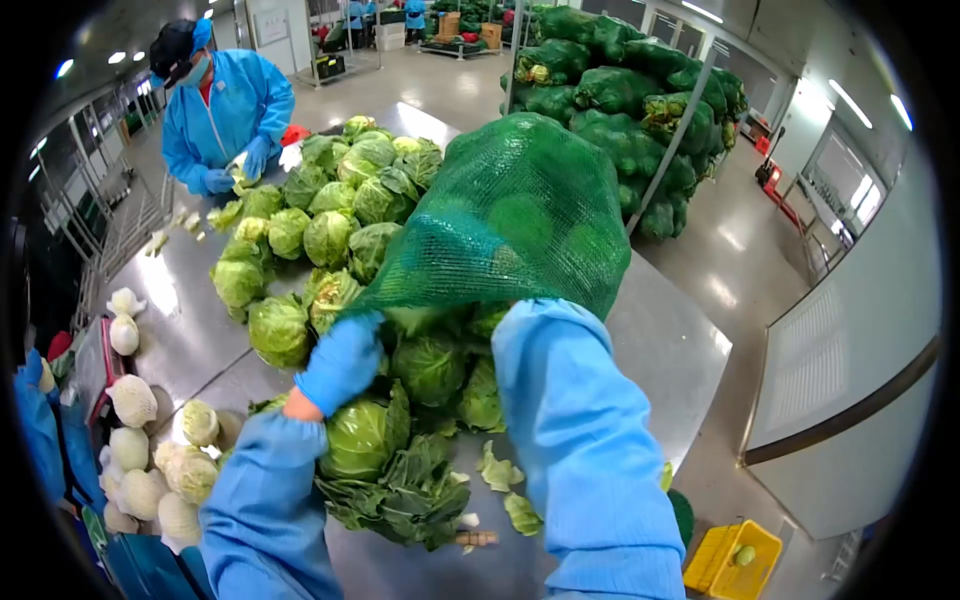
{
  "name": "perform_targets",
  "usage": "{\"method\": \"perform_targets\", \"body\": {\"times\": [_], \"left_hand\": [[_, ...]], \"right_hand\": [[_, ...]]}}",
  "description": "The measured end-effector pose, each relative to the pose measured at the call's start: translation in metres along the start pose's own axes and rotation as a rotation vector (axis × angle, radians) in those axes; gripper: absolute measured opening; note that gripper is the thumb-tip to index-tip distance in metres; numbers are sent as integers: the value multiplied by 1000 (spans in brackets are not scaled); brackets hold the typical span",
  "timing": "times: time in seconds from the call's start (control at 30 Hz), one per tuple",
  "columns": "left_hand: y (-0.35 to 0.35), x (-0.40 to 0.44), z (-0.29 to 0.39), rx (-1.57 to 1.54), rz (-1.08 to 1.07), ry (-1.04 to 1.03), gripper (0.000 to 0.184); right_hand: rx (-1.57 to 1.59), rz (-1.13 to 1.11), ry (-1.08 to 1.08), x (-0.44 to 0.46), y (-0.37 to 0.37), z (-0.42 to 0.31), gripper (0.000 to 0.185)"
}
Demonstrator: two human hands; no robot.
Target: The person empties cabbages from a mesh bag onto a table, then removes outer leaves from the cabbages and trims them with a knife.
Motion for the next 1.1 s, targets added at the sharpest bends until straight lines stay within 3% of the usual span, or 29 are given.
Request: {"method": "perform_targets", "body": {"times": [0.03,0.07,0.13,0.2,0.27,0.3,0.33,0.4,0.5,0.6,0.63,0.73,0.77,0.8,0.93,1.0,1.1], "left_hand": [[0,13,0,40,-88,151,23],[-11,13,-7,-115,-18,132,30],[-15,15,1,-59,133,79,41],[-18,21,-13,-117,-69,186,52],[-29,18,-15,27,-97,92,59],[-36,15,-14,133,2,-122,67],[-35,18,-9,108,-22,-152,69],[-31,22,-6,-17,-166,12,63],[-38,22,0,-76,-8,-144,56],[-41,29,4,-10,-125,-98,47],[-43,29,5,-20,-58,-106,41],[-33,32,0,-43,25,138,37],[-35,32,-6,-35,175,206,33],[-41,36,-20,-55,276,179,35],[-40,37,-22,-206,248,141,42],[-36,32,-14,-215,250,-36,43],[-39,33,-27,-267,261,45,41]], "right_hand": [[-12,-3,-3,1,4,4,34],[-25,-4,-15,3,7,9,34],[-54,-11,-41,12,12,22,34],[-77,-21,-76,25,26,35,34],[-97,-27,-106,34,38,45,34],[-94,-30,-105,35,40,43,35],[-97,-37,-109,38,47,47,35],[-86,-28,-87,34,40,44,35],[-56,-12,-49,8,27,36,35],[-14,-2,-7,-6,9,18,36],[-4,3,-4,-2,6,13,36],[1,13,-4,17,0,4,36],[8,13,-5,23,-3,0,36],[14,13,-3,28,-8,-2,36],[26,10,5,40,-26,-15,37],[36,9,-5,45,-30,-19,37],[68,-2,0,42,-35,-24,37]]}}
Point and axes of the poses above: each hand's wrist, its own x-axis towards the middle knuckle, its own y-axis out of the back of the hand, z = x × y, the point moved 2 cm from there along x, towards the middle knuckle, and after that the axes turned 8 degrees about y, right-handed, at the moved point
